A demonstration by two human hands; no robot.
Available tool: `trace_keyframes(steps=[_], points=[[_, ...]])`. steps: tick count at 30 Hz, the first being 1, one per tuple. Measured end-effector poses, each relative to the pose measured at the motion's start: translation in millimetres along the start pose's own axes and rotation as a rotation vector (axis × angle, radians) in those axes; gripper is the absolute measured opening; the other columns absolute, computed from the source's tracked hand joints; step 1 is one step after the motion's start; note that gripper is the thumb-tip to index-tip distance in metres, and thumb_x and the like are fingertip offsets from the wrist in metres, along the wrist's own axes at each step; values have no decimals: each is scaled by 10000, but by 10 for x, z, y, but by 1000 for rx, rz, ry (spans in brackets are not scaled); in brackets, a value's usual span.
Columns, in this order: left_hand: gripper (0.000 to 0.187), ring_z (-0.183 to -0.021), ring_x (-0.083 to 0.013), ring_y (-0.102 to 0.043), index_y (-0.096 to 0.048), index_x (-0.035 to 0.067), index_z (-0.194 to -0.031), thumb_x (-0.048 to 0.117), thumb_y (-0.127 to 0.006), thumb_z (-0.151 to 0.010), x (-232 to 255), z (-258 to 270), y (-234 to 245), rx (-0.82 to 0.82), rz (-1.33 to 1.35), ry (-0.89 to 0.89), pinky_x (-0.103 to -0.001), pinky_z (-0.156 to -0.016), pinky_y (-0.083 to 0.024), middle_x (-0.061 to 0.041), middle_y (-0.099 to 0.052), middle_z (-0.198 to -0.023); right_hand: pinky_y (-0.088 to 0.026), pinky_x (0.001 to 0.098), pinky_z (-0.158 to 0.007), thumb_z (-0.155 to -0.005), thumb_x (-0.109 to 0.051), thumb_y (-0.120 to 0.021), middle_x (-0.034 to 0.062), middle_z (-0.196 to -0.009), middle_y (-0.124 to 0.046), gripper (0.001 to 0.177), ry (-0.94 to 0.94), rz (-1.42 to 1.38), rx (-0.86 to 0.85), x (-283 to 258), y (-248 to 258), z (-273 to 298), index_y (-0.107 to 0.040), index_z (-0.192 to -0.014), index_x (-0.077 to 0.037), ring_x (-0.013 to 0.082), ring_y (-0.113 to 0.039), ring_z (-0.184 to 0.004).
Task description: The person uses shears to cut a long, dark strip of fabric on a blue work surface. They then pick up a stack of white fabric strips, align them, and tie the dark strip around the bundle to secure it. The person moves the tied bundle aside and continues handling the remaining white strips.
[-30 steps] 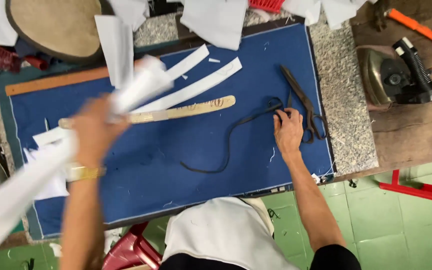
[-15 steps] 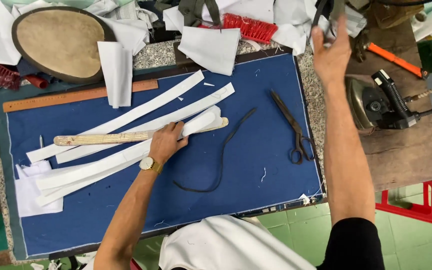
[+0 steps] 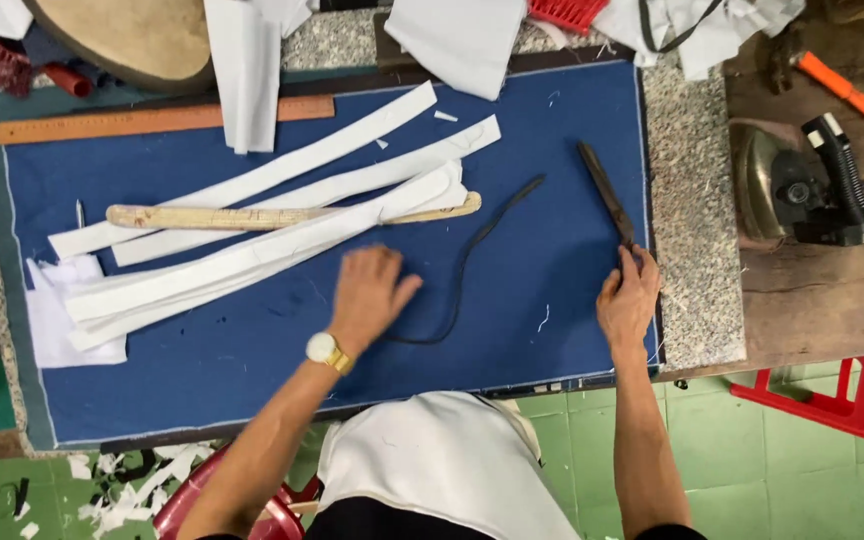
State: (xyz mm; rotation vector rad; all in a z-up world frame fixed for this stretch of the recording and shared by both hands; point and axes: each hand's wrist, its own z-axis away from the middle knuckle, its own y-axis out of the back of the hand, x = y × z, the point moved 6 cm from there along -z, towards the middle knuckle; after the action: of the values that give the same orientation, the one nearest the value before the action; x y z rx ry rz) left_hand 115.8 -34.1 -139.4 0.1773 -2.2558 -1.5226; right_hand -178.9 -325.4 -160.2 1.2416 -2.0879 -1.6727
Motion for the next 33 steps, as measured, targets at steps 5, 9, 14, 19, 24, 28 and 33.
trace_keyframes(steps=[5,9,14,19,24,28,33], points=[[459,-858,-276,-574,-686,87,-1008,540,-642,-948,593,535,-202,-150,142,-23,-419,-795,-450,-101,-563,-932,-527,499,-932,-888,-2,-641,192,-1259,-564,470,-75,15,-81,228,-120,265,-700,-1345,-95,411,-605,-1113],[200,-807,-254,-544,-640,113,-899,285,-620,-999,624,775,-362,-188,106,-63,-393,-736,-425,-80,-527,-897,-605,484,-770,-879,-25,-747,168,-1121,-600,583,-245,-41,-245,314,-110,207,-613,-1444,-86,363,-704,-922],[183,-741,-241,-537,-606,107,-886,266,-627,-973,594,772,-322,-150,102,-12,-367,-677,-413,-77,-514,-851,-568,440,-607,-876,-99,-670,169,-1017,-641,675,-519,-370,-397,499,-125,251,-456,-1517,-97,309,-687,-784],[261,-715,-241,-538,-619,104,-974,358,-673,-959,598,856,-152,-209,86,5,-368,-675,-418,-81,-524,-843,-388,189,-330,-956,-33,-639,77,-859,-546,606,-659,-1069,-365,34,131,628,-371,-1498,-80,104,-490,-526],[194,-706,-222,-553,-639,117,-902,266,-605,-1022,529,852,-96,-200,236,142,-339,-676,-427,-44,-533,-782,-326,284,-196,-988,-469,-578,153,-426,-512,509,-667,-1308,-755,-633,381,1073,-631,-868,23,193,-487,-263],[197,-775,-294,-636,-664,46,-949,209,-593,-1034,350,757,2,-364,538,421,-368,-730,-485,-139,-617,-793,-475,304,-270,-953,-597,-542,149,-539,-557,621,-620,-1369,-963,-1011,590,1240,-630,-918,17,204,-591,-440],[231,-740,-282,-652,-706,57,-940,247,-594,-1009,194,762,-83,-569,723,646,-384,-657,-503,-140,-671,-771,-369,306,-325,-939,-422,-549,134,-551,-562,591,-552,-1158,-1237,-1075,396,1284,-683,-1219,81,209,-581,-366]])
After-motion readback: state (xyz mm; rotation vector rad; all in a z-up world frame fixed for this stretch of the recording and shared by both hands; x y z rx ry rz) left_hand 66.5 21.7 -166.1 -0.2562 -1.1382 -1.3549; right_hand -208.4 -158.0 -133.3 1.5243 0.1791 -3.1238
